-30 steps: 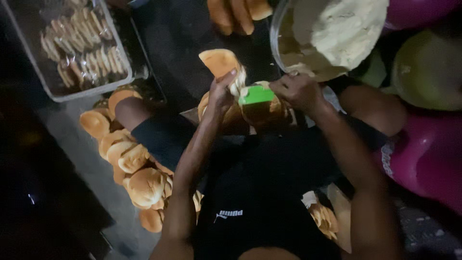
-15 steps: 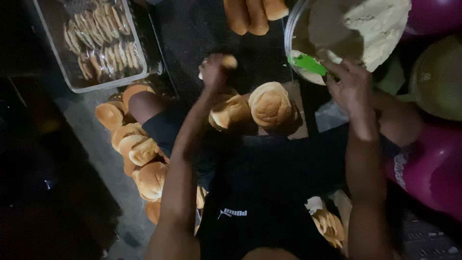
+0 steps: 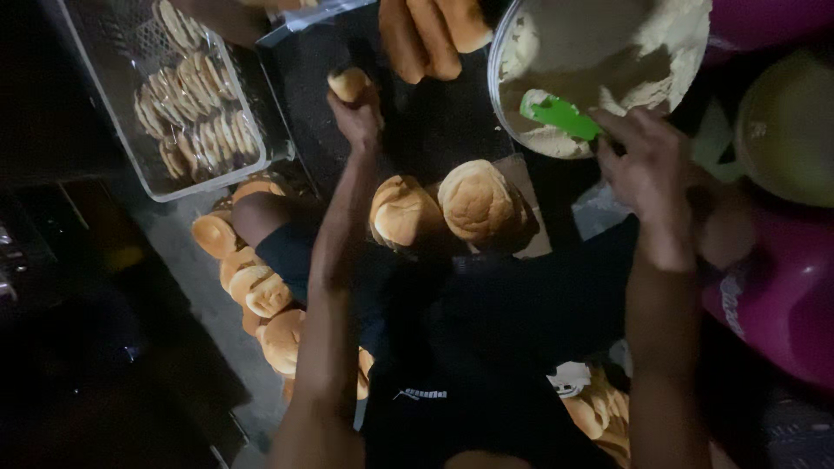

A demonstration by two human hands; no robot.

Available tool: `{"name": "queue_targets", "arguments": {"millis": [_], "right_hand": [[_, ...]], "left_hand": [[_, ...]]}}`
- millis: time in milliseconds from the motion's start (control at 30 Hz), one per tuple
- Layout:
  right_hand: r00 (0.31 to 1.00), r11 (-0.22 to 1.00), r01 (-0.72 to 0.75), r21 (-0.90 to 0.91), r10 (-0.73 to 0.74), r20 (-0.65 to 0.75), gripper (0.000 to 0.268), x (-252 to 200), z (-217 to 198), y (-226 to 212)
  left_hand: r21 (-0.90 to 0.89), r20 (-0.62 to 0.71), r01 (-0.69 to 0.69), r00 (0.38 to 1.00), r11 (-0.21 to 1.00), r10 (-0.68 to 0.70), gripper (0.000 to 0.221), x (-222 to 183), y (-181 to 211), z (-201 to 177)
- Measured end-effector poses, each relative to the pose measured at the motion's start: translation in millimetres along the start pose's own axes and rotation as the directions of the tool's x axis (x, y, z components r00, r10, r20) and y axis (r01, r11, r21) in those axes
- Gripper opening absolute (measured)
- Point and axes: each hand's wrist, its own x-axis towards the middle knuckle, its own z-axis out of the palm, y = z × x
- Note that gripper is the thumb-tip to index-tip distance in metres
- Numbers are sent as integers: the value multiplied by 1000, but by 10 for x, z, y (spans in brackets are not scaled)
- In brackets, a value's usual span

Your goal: The person uses a spatula to spread a white substance onto the inside of bread buns, handling the buns one by one from a large pile and placing them on their lap.

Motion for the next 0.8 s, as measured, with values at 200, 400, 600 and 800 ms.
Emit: {"name": "queue_targets", "arguments": {"millis": [200, 400, 600, 800], "right_hand": [[996, 998, 29, -64, -23, 85, 36, -43, 65, 10], [994, 998, 33, -57, -27, 107, 37, -33, 102, 58], [971, 979, -201, -31, 203, 124, 33, 19, 191, 161], [856, 888, -299, -349, 412, 313, 23, -193, 544, 544]], "left_hand": [[334, 34, -22, 999, 942, 11, 68, 70, 223, 239], [371, 98, 52, 991, 927, -94, 61, 664, 160, 225], [378, 441, -100, 894, 920, -84, 67, 368, 365, 393], [281, 821, -845, 457, 454, 343, 81, -1785, 687, 84]]}}
